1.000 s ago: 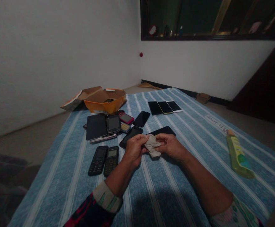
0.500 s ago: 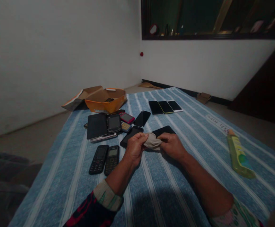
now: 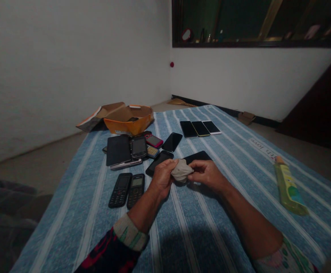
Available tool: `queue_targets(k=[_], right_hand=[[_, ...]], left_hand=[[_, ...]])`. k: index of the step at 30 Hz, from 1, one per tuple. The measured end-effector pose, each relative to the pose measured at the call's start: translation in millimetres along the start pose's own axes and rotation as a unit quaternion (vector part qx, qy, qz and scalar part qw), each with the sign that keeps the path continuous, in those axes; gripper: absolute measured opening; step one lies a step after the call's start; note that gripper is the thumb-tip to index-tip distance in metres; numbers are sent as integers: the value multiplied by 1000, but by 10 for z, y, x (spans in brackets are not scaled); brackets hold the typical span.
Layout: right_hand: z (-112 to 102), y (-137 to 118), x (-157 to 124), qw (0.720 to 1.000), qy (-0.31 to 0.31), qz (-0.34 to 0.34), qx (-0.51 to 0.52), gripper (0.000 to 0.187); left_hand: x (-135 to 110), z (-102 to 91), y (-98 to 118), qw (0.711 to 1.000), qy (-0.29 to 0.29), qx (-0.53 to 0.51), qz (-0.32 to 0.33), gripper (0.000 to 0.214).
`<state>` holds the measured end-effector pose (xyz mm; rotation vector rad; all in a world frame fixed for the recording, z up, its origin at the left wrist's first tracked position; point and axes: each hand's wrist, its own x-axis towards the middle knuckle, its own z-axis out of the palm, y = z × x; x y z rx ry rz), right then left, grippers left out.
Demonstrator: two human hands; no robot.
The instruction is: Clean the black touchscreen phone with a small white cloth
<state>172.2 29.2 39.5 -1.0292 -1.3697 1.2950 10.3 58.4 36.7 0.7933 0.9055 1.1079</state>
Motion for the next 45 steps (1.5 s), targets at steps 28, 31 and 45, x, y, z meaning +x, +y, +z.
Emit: queue_targets(k=[28,31,45], right_hand=[[58,-26,-20,999,25,-45,-19,9],[62,-31,-25,999,31,-35,-5,11],[67,6,21,983,137,86,91,11]], left_hand=[[-87,-19,91,975,-136,126,-120,22],[-101,5,99,976,-142,121,-117,24],[-20,9,95,940,65,282,182,19]])
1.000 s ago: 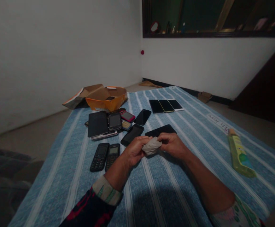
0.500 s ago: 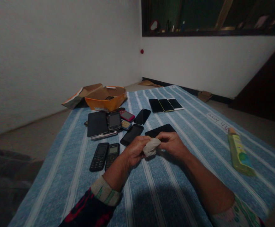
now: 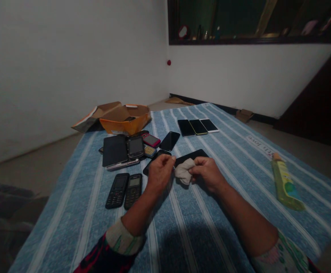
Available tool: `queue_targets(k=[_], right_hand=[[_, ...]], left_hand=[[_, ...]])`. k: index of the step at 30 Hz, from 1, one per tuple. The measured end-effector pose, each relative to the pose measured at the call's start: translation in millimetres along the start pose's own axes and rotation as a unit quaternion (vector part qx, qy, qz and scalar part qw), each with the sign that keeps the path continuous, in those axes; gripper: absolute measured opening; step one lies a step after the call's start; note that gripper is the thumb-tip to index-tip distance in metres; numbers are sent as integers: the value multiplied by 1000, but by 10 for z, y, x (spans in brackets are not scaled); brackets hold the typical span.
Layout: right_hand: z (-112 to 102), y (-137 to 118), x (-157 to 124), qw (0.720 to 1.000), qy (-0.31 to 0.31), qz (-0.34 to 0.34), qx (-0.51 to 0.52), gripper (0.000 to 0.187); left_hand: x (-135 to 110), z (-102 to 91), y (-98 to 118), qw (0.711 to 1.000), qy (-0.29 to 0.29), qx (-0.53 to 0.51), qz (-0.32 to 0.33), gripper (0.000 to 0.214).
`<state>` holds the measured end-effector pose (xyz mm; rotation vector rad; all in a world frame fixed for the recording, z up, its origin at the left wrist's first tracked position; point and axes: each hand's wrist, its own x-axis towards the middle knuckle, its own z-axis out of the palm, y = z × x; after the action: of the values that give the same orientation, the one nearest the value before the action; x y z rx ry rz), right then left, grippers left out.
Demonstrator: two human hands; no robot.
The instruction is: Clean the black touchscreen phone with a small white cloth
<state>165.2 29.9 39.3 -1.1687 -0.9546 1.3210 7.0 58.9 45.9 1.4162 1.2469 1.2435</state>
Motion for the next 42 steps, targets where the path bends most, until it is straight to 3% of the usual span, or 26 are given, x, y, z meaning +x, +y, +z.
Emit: queue_targets(k=[3,5,9,14,25,31,34,42], right_hand=[[-25,-6,29,1000,27,3,10,17],[-28,-9,29,999,29,7,13,18],[-30,0,14,999,-19,13,24,17],[-76,19,33,990,-92,60,87,20],[-142,5,26,974,-141,56,169,27],[-133,13,50,985,-68,40,154,24],[-108,24,68,993,-16,13,114,21],[-25,-4,25,999,12,-45,5,22]], left_hand=[[-29,-22,92,997,-59,29,31,13],[-71,-12,133,994,-89,50,25,29],[-139,40,137,993,-114,27,23,34],[-159,84,84,994,-95,33,40,20],[-161,105,29,997,-55,-3,51,22],[-146,135,-66,993,-98,-59,16,34],[-141,138,-44,996,-77,-51,-3,41],[-163,129,-15,985,-128,-106,-40,26]])
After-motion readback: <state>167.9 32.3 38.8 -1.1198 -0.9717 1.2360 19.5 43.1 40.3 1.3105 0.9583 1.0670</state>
